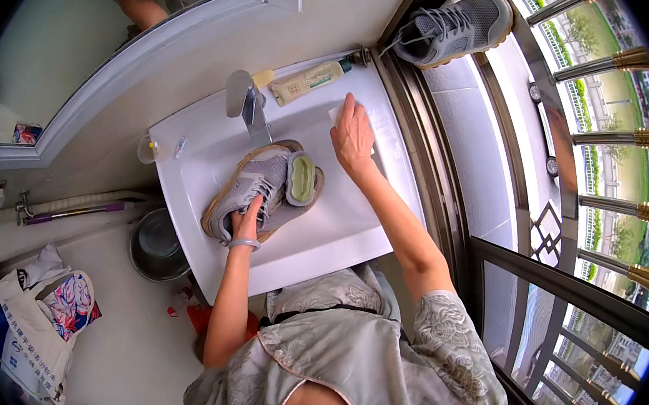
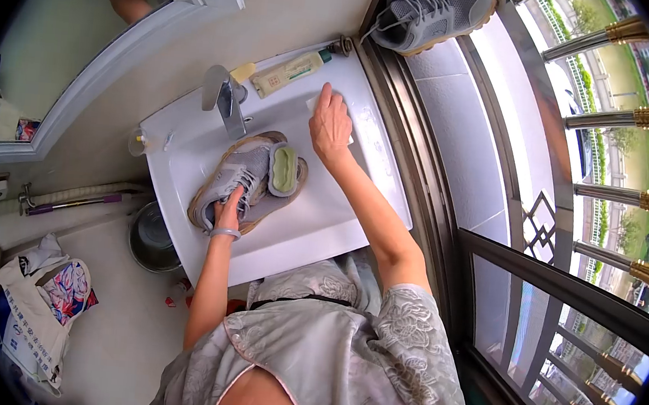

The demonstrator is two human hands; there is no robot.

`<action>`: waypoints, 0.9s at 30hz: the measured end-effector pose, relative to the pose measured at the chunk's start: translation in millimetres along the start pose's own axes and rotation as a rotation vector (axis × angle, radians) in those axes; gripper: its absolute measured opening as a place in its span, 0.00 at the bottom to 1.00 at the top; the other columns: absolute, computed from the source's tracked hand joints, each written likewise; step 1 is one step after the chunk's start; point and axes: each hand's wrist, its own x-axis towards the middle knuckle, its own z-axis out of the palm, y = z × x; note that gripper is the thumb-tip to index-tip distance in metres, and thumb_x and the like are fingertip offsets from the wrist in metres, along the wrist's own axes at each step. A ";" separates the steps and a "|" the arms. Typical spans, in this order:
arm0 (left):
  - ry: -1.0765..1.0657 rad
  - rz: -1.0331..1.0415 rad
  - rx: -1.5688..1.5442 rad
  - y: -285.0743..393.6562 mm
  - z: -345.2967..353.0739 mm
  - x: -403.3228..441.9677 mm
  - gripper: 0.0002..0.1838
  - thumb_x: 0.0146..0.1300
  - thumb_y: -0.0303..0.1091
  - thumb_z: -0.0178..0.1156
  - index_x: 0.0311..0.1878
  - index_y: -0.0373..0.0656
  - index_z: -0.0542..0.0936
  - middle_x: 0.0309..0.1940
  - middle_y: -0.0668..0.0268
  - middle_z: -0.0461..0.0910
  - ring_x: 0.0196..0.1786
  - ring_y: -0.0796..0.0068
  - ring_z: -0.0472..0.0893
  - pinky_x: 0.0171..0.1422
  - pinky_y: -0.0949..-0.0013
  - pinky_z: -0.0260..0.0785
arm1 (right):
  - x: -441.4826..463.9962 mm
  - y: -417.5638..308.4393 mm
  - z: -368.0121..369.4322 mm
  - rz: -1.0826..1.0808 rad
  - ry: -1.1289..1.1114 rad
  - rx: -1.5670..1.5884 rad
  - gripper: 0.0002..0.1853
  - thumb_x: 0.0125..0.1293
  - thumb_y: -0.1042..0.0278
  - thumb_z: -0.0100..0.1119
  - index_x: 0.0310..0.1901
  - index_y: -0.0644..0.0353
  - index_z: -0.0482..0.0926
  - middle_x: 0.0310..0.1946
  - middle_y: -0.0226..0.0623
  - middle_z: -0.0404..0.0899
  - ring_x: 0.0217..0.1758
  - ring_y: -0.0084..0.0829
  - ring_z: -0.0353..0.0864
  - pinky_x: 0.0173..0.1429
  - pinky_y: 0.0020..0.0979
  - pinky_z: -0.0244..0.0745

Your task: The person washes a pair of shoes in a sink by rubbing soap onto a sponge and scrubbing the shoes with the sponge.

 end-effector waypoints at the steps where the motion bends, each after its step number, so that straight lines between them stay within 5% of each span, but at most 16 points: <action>1: -0.008 0.003 0.007 -3.5 -2.2 4.7 0.38 0.60 0.32 0.71 0.69 0.28 0.67 0.69 0.55 0.70 0.70 0.62 0.70 0.76 0.65 0.58 | 17.2 9.3 -2.6 0.002 0.022 -0.016 0.33 0.59 0.75 0.58 0.67 0.64 0.61 0.43 0.47 0.74 0.46 0.48 0.79 0.45 0.46 0.80; 5: 0.002 -0.036 -0.060 -6.2 0.6 10.5 0.41 0.57 0.29 0.73 0.71 0.31 0.64 0.69 0.58 0.70 0.70 0.64 0.71 0.73 0.64 0.62 | 73.5 56.2 11.8 -0.106 0.100 -0.147 0.28 0.63 0.69 0.54 0.66 0.63 0.65 0.41 0.46 0.75 0.44 0.46 0.79 0.44 0.43 0.80; 9: 0.074 -0.104 -0.121 1.2 3.3 7.0 0.41 0.54 0.27 0.74 0.70 0.33 0.65 0.68 0.58 0.71 0.69 0.64 0.71 0.72 0.62 0.63 | 78.1 69.2 10.3 -0.189 0.072 -0.129 0.33 0.60 0.62 0.64 0.66 0.61 0.67 0.45 0.43 0.73 0.49 0.45 0.75 0.51 0.42 0.76; 11: 0.078 -0.055 -0.119 -9.0 -0.1 23.3 0.35 0.56 0.28 0.72 0.67 0.35 0.70 0.62 0.60 0.77 0.62 0.64 0.78 0.63 0.60 0.72 | 78.6 73.6 11.2 -0.236 0.073 -0.163 0.36 0.57 0.56 0.69 0.66 0.60 0.67 0.47 0.43 0.72 0.52 0.44 0.72 0.55 0.42 0.73; 13: -0.141 -0.152 -0.236 -17.6 -19.4 39.4 0.26 0.62 0.34 0.67 0.63 0.39 0.75 0.54 0.63 0.82 0.51 0.64 0.84 0.51 0.59 0.78 | 80.0 76.8 11.4 -0.253 0.114 -0.146 0.37 0.56 0.56 0.71 0.66 0.59 0.68 0.49 0.42 0.72 0.53 0.44 0.72 0.56 0.43 0.72; 14: -0.173 -0.197 -0.332 -20.4 -25.0 43.6 0.21 0.69 0.43 0.59 0.59 0.40 0.78 0.47 0.65 0.85 0.43 0.64 0.85 0.43 0.57 0.79 | 77.6 75.0 8.5 -0.243 0.102 -0.101 0.36 0.57 0.57 0.71 0.64 0.59 0.68 0.49 0.42 0.72 0.54 0.45 0.72 0.57 0.43 0.71; 16: -0.195 -0.196 -0.485 -11.1 -33.0 33.7 0.31 0.70 0.48 0.59 0.67 0.35 0.71 0.63 0.57 0.77 0.63 0.62 0.78 0.65 0.60 0.71 | 62.9 60.1 -6.5 -0.252 0.160 -0.059 0.33 0.58 0.62 0.69 0.63 0.61 0.69 0.54 0.46 0.72 0.55 0.48 0.71 0.59 0.45 0.68; 17: -0.188 -0.174 -0.463 24.3 -12.4 13.2 0.34 0.71 0.55 0.56 0.68 0.37 0.70 0.63 0.57 0.76 0.63 0.62 0.77 0.66 0.59 0.70 | 55.4 51.6 -11.5 -0.269 0.184 -0.045 0.28 0.59 0.65 0.68 0.60 0.61 0.71 0.54 0.46 0.72 0.55 0.48 0.71 0.58 0.45 0.69; 20: -0.146 -0.190 -0.409 34.9 -4.2 22.1 0.32 0.71 0.60 0.53 0.62 0.39 0.74 0.56 0.60 0.81 0.54 0.63 0.83 0.48 0.53 0.78 | 7.6 21.7 -13.2 -0.218 0.026 0.165 0.17 0.62 0.66 0.65 0.51 0.61 0.76 0.49 0.47 0.76 0.50 0.52 0.76 0.53 0.49 0.73; 21: -0.069 -0.273 -0.447 52.9 8.0 14.1 0.31 0.74 0.51 0.52 0.67 0.32 0.70 0.64 0.55 0.76 0.66 0.61 0.76 0.72 0.58 0.66 | -16.3 8.7 -16.1 -0.134 -0.074 0.270 0.15 0.64 0.66 0.64 0.50 0.61 0.76 0.48 0.48 0.76 0.49 0.54 0.77 0.52 0.51 0.74; 27: -0.203 -0.250 -0.429 49.7 -0.7 27.8 0.16 0.65 0.37 0.65 0.51 0.37 0.79 0.49 0.61 0.82 0.52 0.68 0.82 0.61 0.64 0.74 | -123.1 -32.1 54.5 0.290 -0.546 0.349 0.41 0.58 0.54 0.71 0.66 0.65 0.59 0.49 0.66 0.72 0.49 0.63 0.76 0.56 0.54 0.74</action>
